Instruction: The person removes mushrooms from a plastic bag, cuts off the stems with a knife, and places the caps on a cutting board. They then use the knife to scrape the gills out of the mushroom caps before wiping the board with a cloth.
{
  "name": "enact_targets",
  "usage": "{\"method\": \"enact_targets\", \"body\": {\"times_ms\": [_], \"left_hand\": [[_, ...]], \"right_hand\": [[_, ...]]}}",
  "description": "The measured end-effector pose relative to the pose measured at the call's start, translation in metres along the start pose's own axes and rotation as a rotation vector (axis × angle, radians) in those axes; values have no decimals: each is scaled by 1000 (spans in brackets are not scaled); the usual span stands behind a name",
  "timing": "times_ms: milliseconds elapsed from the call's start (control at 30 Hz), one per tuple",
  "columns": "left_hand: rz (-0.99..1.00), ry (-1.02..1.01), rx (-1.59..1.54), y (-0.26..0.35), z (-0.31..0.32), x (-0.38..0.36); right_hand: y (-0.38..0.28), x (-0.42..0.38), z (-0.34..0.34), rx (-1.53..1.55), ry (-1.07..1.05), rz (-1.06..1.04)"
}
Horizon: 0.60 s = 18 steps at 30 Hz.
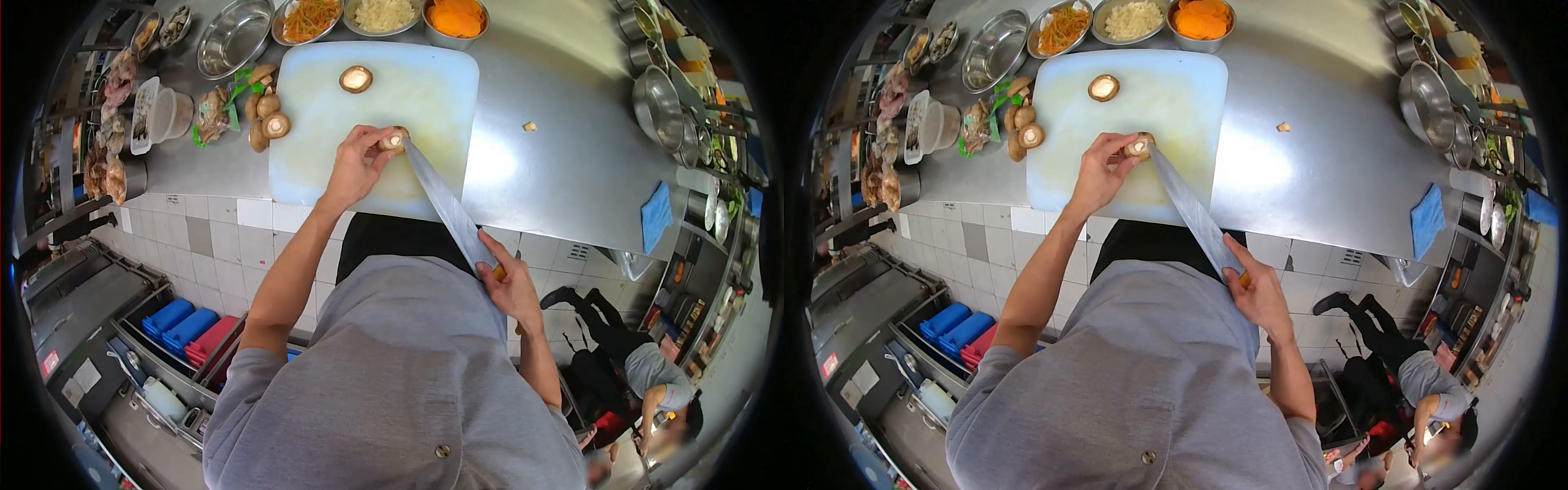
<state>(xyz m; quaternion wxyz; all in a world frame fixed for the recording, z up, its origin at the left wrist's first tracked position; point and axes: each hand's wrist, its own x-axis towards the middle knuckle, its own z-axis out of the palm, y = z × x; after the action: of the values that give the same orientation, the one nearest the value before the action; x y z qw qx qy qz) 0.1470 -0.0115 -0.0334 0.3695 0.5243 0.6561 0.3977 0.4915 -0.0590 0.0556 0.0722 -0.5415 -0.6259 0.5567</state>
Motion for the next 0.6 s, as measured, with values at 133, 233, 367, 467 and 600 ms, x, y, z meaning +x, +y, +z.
{"method": "enact_targets", "body": {"times_ms": [133,233,367,467,600], "left_hand": [[-14,14,-5,-3,-1,2],[-22,-12,30,0,-6,2],[-56,-31,26,1,-6,4],[-55,-16,7,-4,-4,2],[-57,-6,-13,-7,-4,1]], "right_hand": [[2,6,-3,-19,-30,5],[-9,9,-8,-39,-75,92],[5,13,-7,-11,-37,-73],[-6,16,-12,-55,-71,-27],[-21,18,-16,-97,-112,57]]}}
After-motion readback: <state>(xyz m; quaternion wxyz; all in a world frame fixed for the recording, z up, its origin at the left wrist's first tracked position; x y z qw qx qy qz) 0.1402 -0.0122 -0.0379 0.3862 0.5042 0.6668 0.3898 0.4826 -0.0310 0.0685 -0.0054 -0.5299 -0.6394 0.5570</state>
